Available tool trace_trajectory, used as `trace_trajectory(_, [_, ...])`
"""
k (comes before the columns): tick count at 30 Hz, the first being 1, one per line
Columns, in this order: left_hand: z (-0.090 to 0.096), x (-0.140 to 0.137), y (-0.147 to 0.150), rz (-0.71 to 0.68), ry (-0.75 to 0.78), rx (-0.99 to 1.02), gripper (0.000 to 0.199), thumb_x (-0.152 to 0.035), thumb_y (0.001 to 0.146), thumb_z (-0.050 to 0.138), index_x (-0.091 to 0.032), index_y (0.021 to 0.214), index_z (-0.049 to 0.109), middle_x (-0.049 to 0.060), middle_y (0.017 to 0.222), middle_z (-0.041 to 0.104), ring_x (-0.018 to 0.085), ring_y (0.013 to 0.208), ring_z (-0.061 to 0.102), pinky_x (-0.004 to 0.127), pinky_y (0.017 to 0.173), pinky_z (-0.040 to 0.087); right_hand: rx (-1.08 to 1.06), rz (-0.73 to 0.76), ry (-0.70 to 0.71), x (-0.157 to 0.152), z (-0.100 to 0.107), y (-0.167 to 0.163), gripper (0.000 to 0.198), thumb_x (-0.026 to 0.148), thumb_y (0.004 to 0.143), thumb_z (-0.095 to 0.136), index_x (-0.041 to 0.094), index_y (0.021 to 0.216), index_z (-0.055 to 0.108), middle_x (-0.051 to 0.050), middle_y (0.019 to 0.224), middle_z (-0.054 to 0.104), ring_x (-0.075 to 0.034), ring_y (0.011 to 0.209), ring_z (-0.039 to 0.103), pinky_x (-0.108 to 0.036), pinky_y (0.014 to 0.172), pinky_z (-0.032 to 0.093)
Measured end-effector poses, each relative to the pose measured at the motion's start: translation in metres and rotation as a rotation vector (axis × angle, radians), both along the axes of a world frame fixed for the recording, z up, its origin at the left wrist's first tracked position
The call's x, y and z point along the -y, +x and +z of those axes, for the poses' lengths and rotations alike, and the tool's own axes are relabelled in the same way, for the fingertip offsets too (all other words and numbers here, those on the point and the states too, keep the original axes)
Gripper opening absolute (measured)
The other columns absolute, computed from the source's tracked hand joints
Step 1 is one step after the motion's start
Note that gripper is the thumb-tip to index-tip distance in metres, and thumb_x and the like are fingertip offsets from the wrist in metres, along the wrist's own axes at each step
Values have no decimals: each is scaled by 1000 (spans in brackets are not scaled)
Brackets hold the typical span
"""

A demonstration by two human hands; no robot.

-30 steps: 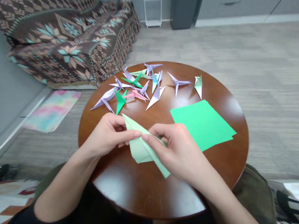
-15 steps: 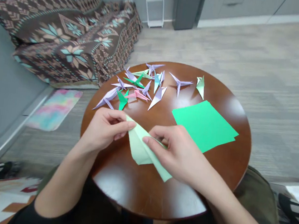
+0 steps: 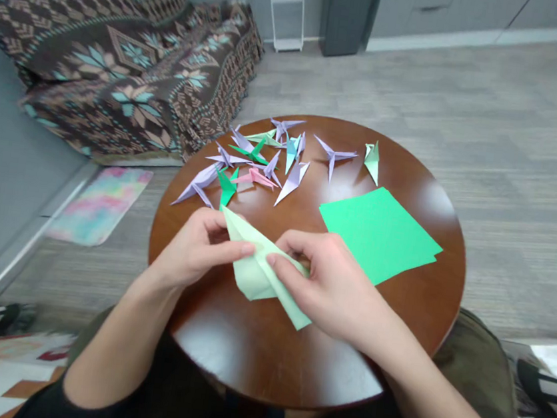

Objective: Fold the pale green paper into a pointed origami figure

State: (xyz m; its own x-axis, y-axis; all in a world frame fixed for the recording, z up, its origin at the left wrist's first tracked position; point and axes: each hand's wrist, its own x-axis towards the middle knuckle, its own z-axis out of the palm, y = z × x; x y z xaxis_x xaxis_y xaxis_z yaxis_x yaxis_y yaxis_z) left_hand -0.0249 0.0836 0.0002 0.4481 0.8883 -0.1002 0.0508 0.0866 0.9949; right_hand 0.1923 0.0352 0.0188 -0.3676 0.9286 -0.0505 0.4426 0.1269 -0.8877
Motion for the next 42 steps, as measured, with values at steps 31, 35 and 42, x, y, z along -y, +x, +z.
trace_trajectory(31, [9, 2, 2, -241, 24, -177, 15, -17, 75, 72, -12, 67, 60, -4, 62, 52, 7, 60, 43, 17, 53, 34, 83, 78, -11, 0, -1, 1, 27, 31, 101, 55, 18, 79, 63, 2, 67, 59, -13, 60, 52, -26, 56, 34])
trace_trajectory(35, [10, 0, -1, -239, 28, -211, 15, -19, 74, 71, -11, 65, 61, -5, 58, 49, 6, 57, 40, 18, 51, 31, 111, 124, -16, 0, -1, 3, 30, 33, 103, 53, 19, 77, 60, 2, 66, 57, -12, 59, 51, -26, 55, 33])
trace_trajectory(42, [10, -6, -9, -187, 2, -189, 9, -18, 69, 72, -11, 68, 68, -4, 57, 55, 6, 53, 42, 17, 48, 31, 129, 184, -57, 2, 0, 7, 33, 35, 104, 52, 21, 74, 55, 4, 64, 52, -12, 57, 46, -26, 52, 31])
